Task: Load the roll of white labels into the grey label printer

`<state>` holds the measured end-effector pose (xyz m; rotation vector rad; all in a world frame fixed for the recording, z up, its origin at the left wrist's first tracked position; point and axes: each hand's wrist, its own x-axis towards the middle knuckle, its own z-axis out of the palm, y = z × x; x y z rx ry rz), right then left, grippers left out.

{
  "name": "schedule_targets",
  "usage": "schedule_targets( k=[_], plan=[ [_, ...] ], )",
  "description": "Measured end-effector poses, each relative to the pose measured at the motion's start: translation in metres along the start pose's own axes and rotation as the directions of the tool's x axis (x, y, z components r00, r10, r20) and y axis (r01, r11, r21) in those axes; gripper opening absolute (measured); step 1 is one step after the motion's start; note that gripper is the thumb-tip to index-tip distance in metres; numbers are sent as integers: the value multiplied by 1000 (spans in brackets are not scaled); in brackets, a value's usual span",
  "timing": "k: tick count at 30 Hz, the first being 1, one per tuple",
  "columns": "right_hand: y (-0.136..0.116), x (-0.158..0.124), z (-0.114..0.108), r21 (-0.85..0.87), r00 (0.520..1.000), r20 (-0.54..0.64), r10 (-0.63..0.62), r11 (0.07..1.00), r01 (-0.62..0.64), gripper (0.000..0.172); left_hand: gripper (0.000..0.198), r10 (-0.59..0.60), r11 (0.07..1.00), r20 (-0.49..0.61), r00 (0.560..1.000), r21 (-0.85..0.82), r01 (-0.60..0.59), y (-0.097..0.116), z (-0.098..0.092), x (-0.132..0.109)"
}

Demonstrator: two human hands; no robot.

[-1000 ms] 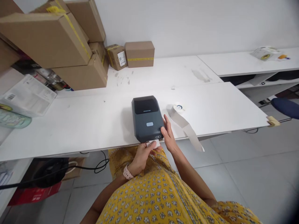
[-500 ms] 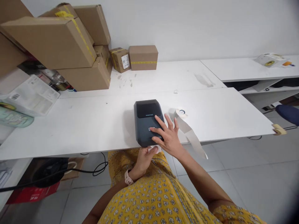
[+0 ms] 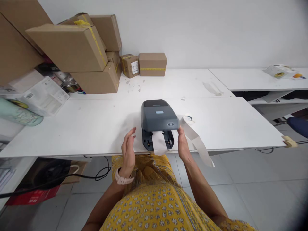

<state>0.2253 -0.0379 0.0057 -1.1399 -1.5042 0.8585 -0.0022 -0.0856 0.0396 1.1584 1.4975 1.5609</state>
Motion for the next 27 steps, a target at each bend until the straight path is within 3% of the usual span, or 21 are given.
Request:
schedule_targets(
  k=[3, 7, 11, 15, 19, 21, 22, 23, 24, 25, 27],
  plan=[
    [-11, 22, 6, -54, 992, 31, -120, 991, 121, 70, 47, -46, 996, 21, 999, -79, 48, -12, 15, 31],
    [-30, 67, 9, -143, 966, 9, -259, 956, 257, 67, 52, -127, 991, 86, 988, -16, 129, -35, 31, 59],
    [-40, 118, 14, -239, 938, -67, -341, 918, 317, 66, 62, -189, 980, 140, 972, 88, 177, -47, 40, 75],
    [-43, 156, 23, -302, 930, -106, -351, 903, 306, 63, 62, -173, 971, 178, 969, 196, 137, -45, 44, 84],
    [-52, 157, 26, -516, 929, -88, -359, 814, 266, 58, 59, -136, 948, 174, 975, 310, 76, -38, 44, 85],
    [-54, 147, 25, -596, 940, 38, -338, 748, 293, 43, 58, -130, 933, 185, 974, 354, 57, -34, 43, 84],
    [-54, 141, 25, -601, 938, 175, -301, 721, 344, 38, 58, -130, 926, 193, 973, 373, 50, -32, 43, 83],
    [-52, 137, 26, -586, 905, 350, -243, 697, 413, 36, 58, -133, 919, 200, 971, 391, 45, -31, 43, 83],
    [-49, 135, 26, -556, 832, 528, -168, 673, 489, 35, 60, -137, 910, 205, 969, 412, 42, -29, 43, 82],
    [-46, 134, 27, -519, 734, 674, -87, 652, 553, 34, 62, -143, 900, 206, 968, 433, 40, -28, 42, 82],
    [-40, 137, 30, -459, 552, 832, 54, 626, 631, 36, 69, -153, 877, 211, 965, 479, 35, -27, 42, 81]
  ],
)
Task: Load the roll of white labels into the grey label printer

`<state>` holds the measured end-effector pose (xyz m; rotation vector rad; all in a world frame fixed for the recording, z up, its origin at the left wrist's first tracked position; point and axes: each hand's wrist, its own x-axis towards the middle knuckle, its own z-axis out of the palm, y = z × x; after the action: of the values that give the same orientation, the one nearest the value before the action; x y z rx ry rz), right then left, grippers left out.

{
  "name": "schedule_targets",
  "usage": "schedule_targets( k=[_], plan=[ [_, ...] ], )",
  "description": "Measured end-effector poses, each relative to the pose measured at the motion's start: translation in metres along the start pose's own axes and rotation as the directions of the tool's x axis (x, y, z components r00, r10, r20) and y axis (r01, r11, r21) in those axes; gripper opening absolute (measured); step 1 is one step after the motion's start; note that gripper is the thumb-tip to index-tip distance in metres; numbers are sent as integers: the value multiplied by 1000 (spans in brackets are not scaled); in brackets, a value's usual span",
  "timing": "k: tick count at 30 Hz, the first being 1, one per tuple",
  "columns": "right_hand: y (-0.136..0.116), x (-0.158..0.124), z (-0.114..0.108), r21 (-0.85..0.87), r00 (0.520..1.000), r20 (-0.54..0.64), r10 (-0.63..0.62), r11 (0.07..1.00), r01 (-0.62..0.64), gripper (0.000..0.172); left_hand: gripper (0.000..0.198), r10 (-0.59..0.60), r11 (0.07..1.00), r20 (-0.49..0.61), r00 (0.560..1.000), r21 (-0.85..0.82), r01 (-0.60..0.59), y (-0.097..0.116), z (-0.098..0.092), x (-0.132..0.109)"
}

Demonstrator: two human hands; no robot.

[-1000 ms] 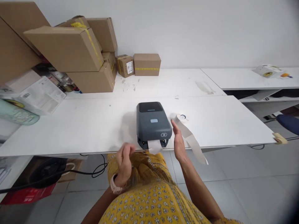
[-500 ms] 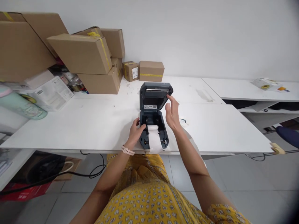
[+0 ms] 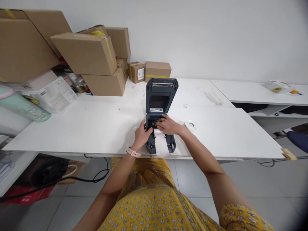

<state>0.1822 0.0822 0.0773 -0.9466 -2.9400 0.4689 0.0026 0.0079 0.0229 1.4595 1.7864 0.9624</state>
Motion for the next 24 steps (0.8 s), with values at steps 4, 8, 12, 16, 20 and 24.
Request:
schedule_targets(
  k=[4, 8, 12, 16, 20, 24],
  plan=[
    [9, 12, -6, 69, 960, 268, -81, 996, 64, 41, 73, 53, 994, 46, 997, 94, -58, -2, -1, 0],
    [13, 16, -15, 141, 927, 367, -73, 990, 22, 51, 72, 146, 969, 88, 985, 187, -161, -7, -1, 1],
    [13, 7, -28, 304, 919, 335, -207, 947, 102, 51, 71, 197, 956, 87, 976, 202, -211, -13, 1, 2],
    [22, -40, -55, 628, 941, 35, -336, 740, 241, 45, 71, 201, 960, 68, 977, 183, -210, -14, 3, 1],
    [57, -130, -72, 677, 887, -443, -127, 601, 424, 41, 69, 168, 962, 66, 984, 207, -179, -7, 2, -1],
    [101, -202, -66, 678, 533, -700, 475, 676, 289, 54, 67, 135, 960, 72, 988, 236, -148, 1, -1, -4]
  ],
)
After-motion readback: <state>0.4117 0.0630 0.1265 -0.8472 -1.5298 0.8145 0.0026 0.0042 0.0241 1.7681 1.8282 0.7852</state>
